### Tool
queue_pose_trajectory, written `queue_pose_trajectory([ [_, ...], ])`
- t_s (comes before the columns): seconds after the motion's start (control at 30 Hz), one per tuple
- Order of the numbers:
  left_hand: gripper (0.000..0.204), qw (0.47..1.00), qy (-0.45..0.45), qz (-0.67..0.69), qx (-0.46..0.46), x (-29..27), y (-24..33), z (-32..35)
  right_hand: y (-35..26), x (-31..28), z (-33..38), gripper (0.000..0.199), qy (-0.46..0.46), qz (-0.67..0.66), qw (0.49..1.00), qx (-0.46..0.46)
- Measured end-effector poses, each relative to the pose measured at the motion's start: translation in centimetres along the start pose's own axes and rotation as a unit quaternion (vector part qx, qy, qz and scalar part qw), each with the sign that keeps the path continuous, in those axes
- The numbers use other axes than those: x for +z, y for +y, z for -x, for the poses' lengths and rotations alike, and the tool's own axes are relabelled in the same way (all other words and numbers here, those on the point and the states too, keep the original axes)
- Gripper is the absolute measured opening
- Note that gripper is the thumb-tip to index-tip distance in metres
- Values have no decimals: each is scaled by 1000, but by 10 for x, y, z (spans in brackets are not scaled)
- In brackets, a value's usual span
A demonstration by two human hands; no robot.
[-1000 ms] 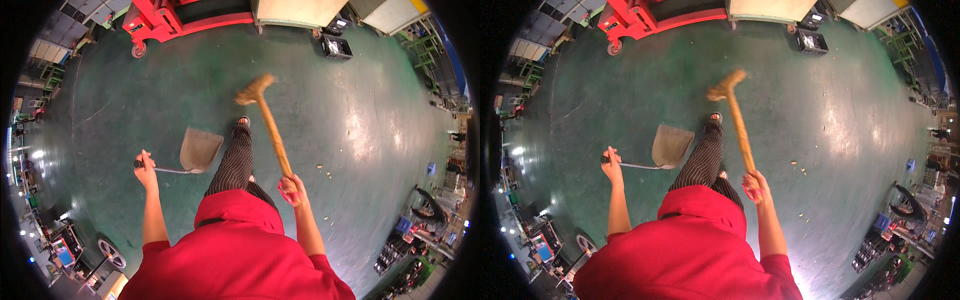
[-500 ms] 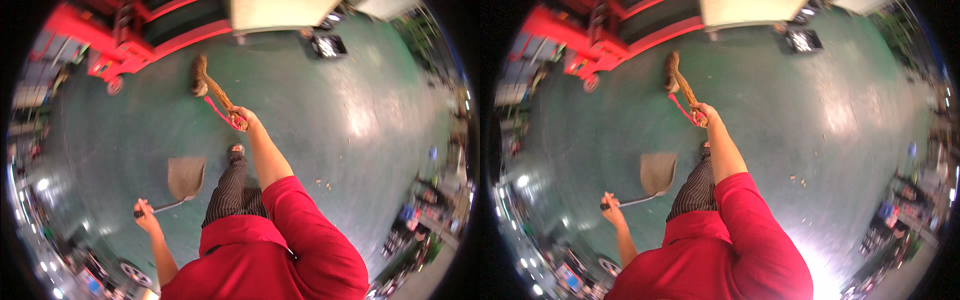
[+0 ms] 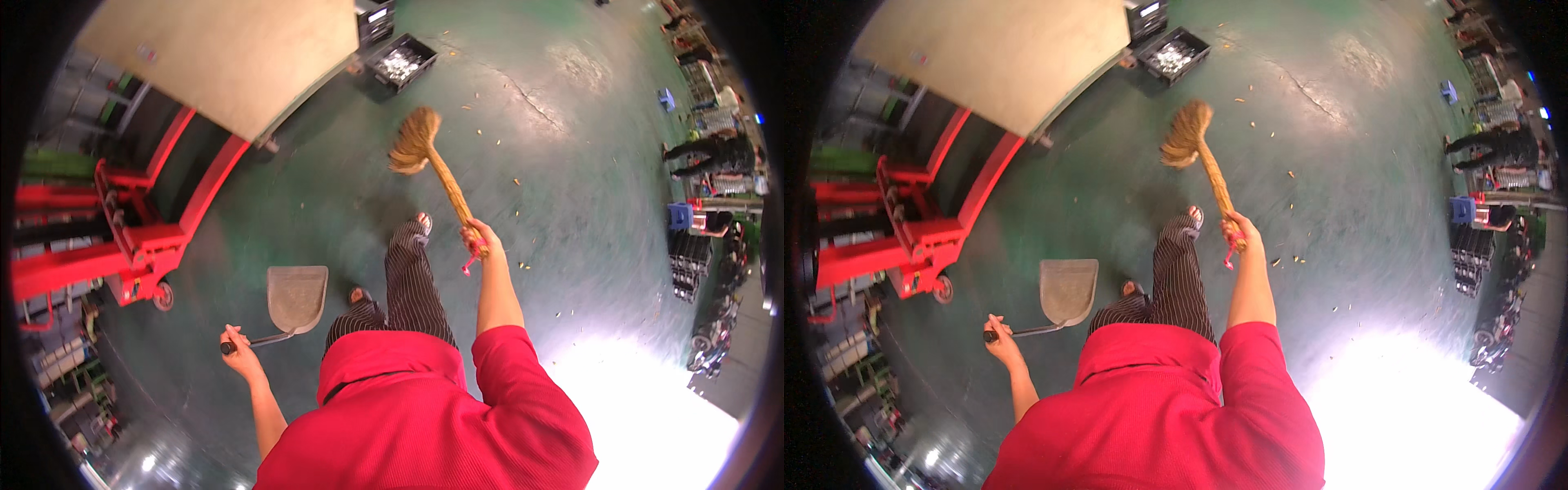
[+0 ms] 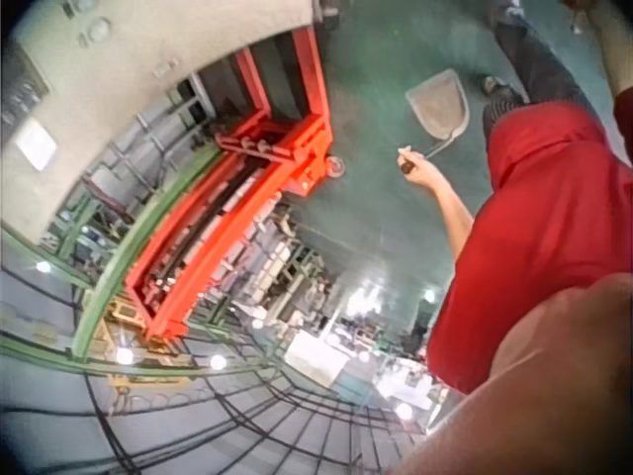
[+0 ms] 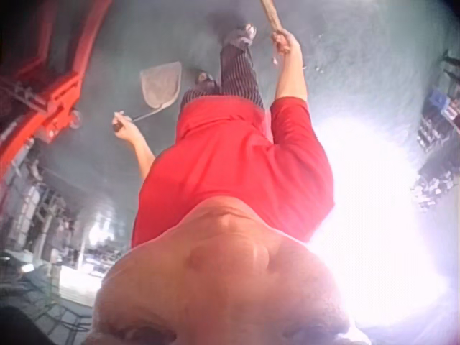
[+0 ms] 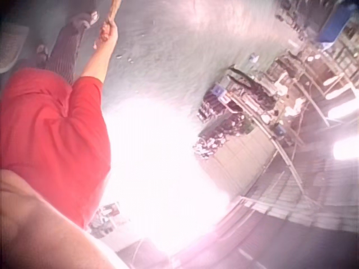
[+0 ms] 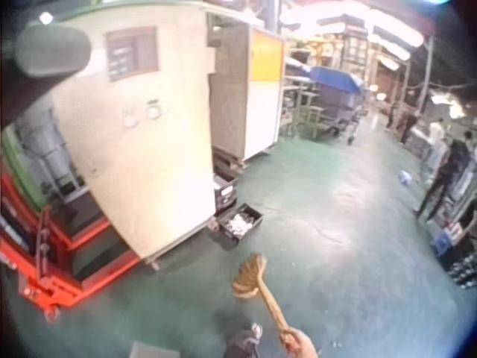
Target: The person sweeps debris and leaves on a green floor using a broom and a dustpan. They gather the debris into a pile and sweep it into the dustpan while moving around a garage area containing motorcycles and other equipment.
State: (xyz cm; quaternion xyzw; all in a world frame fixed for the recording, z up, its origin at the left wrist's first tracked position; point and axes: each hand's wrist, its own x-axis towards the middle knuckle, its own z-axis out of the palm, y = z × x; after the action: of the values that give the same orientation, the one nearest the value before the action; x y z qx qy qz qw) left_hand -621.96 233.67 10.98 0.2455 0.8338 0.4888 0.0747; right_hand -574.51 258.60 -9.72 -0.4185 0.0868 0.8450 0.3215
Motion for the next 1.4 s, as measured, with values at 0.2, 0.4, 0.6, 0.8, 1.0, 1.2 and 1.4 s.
queue_pose_trajectory([
  [0.2,31,996,-54,42,56,117,89,-48,-94,-71,57,20,107,-130,984,-60],
  [0.4,27,980,-89,145,100,236,171,-93,-142,-53,106,20,128,-84,969,-194],
  [0.6,25,968,-142,165,124,370,238,-133,-213,9,86,28,60,-150,964,-212],
  [0.8,25,966,-162,149,133,482,277,-157,-362,120,-39,16,-80,-148,973,-158],
  [1.0,26,971,-215,67,79,574,319,-179,-529,239,-204,20,-154,-152,974,-60],
  [1.2,26,956,-288,-3,51,658,356,-203,-629,262,-279,23,-69,-214,973,-51],
  [1.4,26,933,-354,-34,54,727,377,-229,-583,159,-215,21,6,-258,954,-153],
])
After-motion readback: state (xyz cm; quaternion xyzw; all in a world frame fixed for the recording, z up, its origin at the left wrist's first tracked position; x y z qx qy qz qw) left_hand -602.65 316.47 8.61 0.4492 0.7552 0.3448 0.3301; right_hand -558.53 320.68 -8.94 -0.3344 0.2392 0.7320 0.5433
